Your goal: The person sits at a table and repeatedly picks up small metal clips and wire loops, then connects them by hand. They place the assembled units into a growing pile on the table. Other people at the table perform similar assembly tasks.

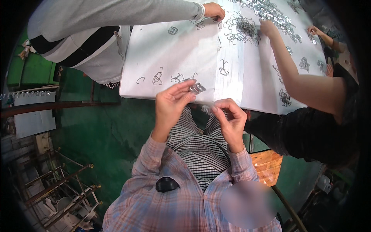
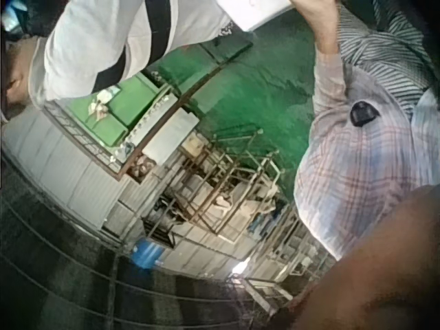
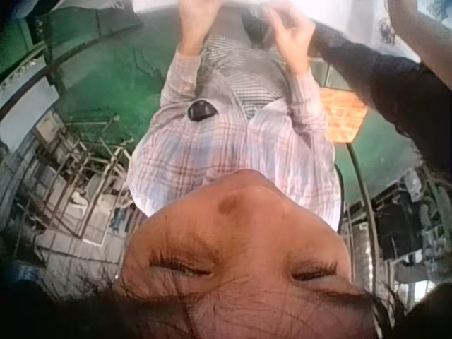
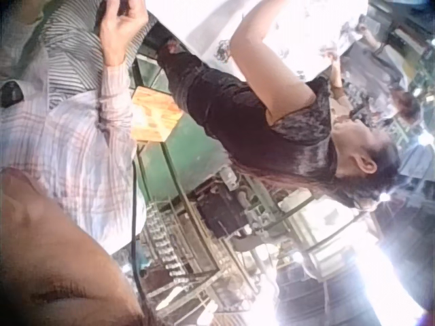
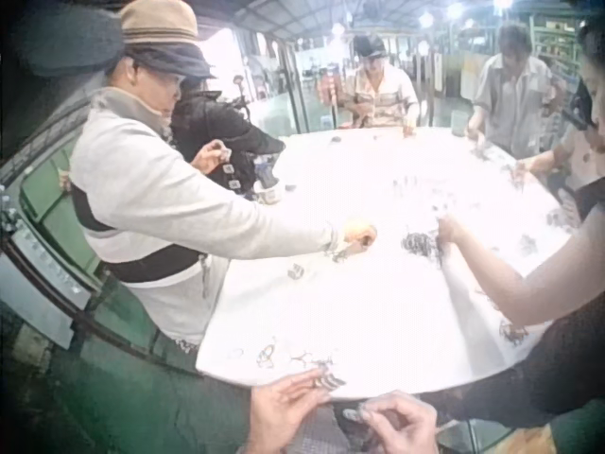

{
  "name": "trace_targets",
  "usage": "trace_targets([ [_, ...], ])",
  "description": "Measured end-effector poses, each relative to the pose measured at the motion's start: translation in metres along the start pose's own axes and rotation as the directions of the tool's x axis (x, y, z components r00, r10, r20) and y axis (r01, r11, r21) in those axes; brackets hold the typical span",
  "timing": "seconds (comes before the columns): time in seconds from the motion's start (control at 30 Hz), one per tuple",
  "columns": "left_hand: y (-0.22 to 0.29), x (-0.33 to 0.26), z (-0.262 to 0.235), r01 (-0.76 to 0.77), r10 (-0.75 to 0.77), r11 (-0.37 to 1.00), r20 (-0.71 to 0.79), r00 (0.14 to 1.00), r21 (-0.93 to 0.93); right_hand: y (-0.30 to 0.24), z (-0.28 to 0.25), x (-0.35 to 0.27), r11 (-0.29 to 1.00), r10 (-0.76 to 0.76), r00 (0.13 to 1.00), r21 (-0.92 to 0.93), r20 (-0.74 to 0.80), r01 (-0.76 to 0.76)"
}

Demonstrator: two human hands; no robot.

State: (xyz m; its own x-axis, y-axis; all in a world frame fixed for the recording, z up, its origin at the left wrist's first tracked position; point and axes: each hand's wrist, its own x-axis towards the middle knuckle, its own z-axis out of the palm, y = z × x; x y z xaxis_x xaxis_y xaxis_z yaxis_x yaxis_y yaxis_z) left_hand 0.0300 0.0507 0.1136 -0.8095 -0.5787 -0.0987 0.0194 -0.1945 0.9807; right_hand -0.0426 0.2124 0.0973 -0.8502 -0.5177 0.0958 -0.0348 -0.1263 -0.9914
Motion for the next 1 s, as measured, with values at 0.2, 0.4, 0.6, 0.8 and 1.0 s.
trace_targets([
  [0.2, 0.002, -0.019, 0.012, -0.056, 0.054, 0.998, -0.044, 0.998, -0.031, 0.000, 0.002, 0.000, 1.000, -0.020, 1.000, -0.008, 0.009, 0.020],
  [0.4, -0.008, -0.015, -0.003, 0.208, -0.169, 0.895, 0.131, 0.977, -0.394, -0.002, -0.003, -0.001, 0.995, -0.062, 0.996, -0.070, 0.065, 0.066],
  [0.6, 0.001, -0.021, 0.010, 0.062, -0.061, 0.998, 0.195, 0.979, 0.001, 0.000, -0.008, -0.001, 0.974, -0.095, 0.991, -0.196, 0.099, 0.113],
  [0.8, 0.014, -0.026, 0.022, 0.014, -0.045, 0.981, 0.153, 0.987, 0.194, 0.003, -0.010, 0.000, 0.963, -0.095, 0.989, -0.241, 0.109, 0.119],
  [1.0, 0.011, -0.024, 0.023, -0.093, 0.068, 0.962, 0.105, 0.992, 0.255, 0.005, -0.016, 0.003, 0.976, 0.013, 0.993, -0.218, 0.120, 0.014],
])
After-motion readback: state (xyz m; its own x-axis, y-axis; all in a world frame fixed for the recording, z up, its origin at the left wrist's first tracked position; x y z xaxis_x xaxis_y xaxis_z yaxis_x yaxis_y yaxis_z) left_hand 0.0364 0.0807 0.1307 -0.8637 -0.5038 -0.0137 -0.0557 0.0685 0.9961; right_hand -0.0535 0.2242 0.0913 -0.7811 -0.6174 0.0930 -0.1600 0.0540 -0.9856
